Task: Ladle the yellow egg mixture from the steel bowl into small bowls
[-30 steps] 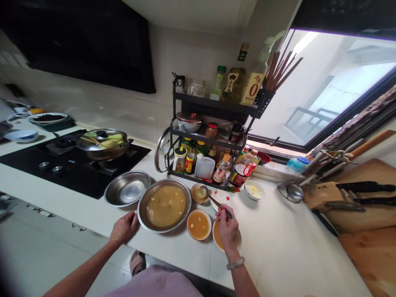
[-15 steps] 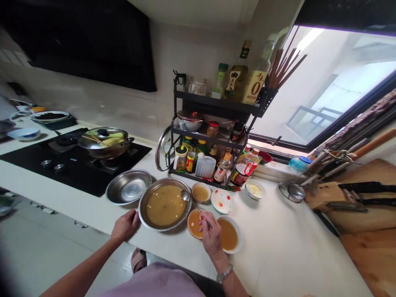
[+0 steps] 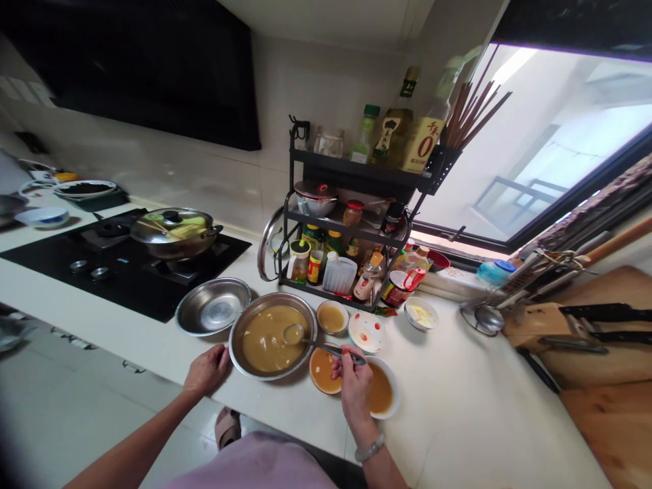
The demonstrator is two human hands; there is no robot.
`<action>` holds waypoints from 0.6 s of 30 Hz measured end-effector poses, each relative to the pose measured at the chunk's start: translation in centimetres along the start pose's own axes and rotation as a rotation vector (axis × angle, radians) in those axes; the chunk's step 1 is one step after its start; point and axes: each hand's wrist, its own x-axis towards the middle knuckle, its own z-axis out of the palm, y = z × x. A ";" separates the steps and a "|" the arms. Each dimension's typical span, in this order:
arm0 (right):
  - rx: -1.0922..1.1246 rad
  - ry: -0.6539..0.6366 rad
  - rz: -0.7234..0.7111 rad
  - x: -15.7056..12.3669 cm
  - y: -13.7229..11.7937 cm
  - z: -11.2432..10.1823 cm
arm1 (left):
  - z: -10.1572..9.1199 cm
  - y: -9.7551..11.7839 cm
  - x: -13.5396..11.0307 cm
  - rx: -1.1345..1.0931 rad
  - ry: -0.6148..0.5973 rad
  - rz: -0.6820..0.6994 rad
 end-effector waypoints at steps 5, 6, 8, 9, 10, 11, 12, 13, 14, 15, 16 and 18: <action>0.059 0.037 0.027 0.4 -1.0 -0.4 | -0.1 0.1 -0.1 -0.004 0.013 -0.006; 0.068 0.046 0.031 0.6 -1.2 -0.5 | -0.1 0.2 -0.1 -0.004 0.016 -0.006; 0.084 0.067 0.027 0.9 -1.6 -0.9 | -0.1 0.2 -0.1 -0.002 0.018 -0.004; 0.089 0.078 0.016 1.2 -1.9 -1.1 | -0.2 0.2 -0.1 -0.003 0.016 -0.002; 0.091 0.090 0.002 1.4 -2.1 -1.3 | -0.2 0.2 -0.1 -0.006 0.013 0.001; 0.088 0.104 -0.016 1.7 -2.2 -1.6 | -0.2 0.2 -0.1 -0.009 0.011 0.004; 0.082 0.118 -0.037 2.1 -2.4 -1.8 | -0.2 0.2 -0.1 -0.013 0.011 0.007; 0.075 0.133 -0.060 2.4 -2.5 -2.1 | -0.2 0.2 -0.1 -0.016 0.012 0.007; 0.066 0.149 -0.084 2.7 -2.6 -2.4 | -0.2 0.2 -0.1 -0.018 0.013 0.005; 0.053 0.163 -0.109 3.0 -2.6 -2.6 | -0.1 0.1 -0.1 -0.018 0.013 0.004; 0.034 0.174 -0.132 3.3 -2.5 -2.9 | -0.1 0.1 -0.1 -0.016 0.013 0.001; -0.024 0.180 -0.174 3.7 -2.3 -3.3 | -0.1 0.1 -0.1 -0.009 0.014 0.000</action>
